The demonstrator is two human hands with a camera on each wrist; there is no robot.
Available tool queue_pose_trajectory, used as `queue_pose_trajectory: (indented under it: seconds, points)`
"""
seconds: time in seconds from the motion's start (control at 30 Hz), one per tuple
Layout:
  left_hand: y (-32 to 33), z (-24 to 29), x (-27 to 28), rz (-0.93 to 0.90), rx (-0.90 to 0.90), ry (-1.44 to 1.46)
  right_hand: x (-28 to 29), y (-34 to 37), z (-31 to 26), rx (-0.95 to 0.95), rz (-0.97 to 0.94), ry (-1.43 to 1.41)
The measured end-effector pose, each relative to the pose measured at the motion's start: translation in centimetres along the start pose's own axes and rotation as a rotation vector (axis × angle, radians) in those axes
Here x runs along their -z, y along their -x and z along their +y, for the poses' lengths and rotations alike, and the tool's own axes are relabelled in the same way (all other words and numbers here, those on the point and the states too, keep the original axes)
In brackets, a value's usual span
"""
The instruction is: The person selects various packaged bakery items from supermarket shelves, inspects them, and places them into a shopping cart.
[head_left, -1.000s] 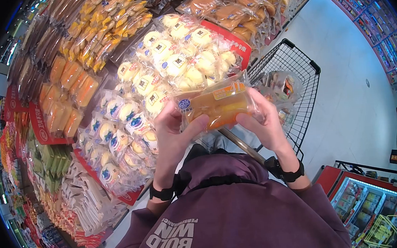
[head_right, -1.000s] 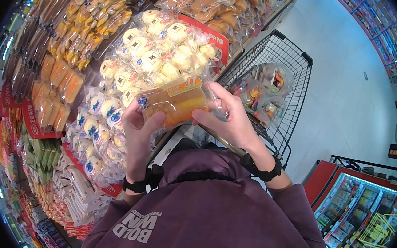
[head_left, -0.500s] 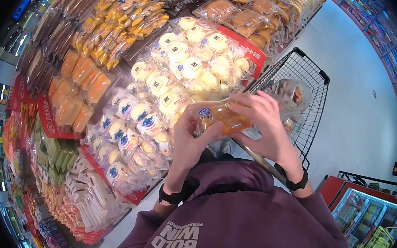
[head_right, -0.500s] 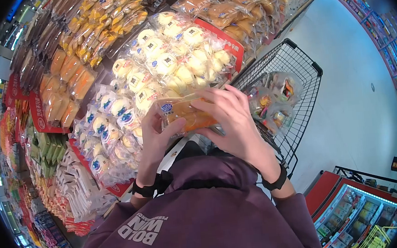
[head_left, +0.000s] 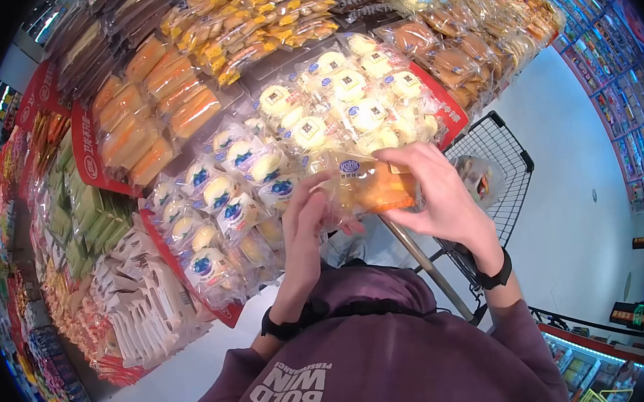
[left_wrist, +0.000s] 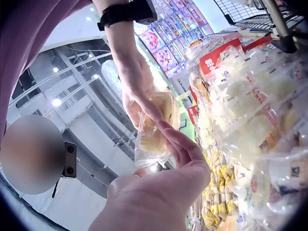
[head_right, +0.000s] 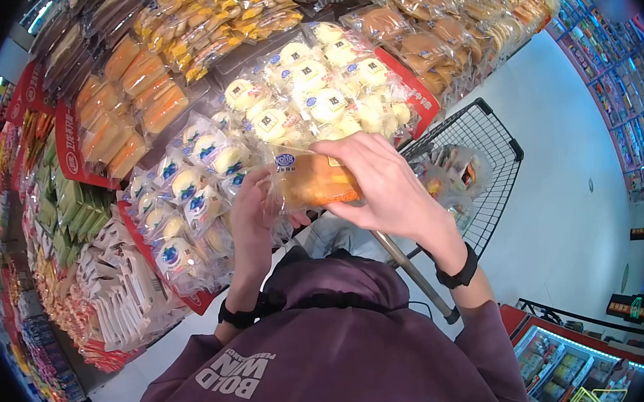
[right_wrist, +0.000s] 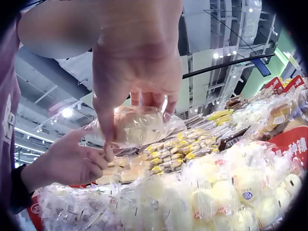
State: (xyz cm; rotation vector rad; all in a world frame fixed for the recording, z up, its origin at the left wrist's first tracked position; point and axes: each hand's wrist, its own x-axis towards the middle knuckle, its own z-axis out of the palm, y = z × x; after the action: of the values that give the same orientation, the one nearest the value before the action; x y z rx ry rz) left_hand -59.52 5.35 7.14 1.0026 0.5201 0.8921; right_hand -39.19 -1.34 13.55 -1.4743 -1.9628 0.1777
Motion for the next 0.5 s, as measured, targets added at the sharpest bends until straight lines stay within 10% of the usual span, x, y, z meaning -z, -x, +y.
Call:
queue_pose_trajectory:
  seconds: [0.5]
  points:
    - [3.7,4.7,7.4,0.063,-0.075,-0.090,-4.5,-16.9,-3.4,0.313,-0.194,0.112]
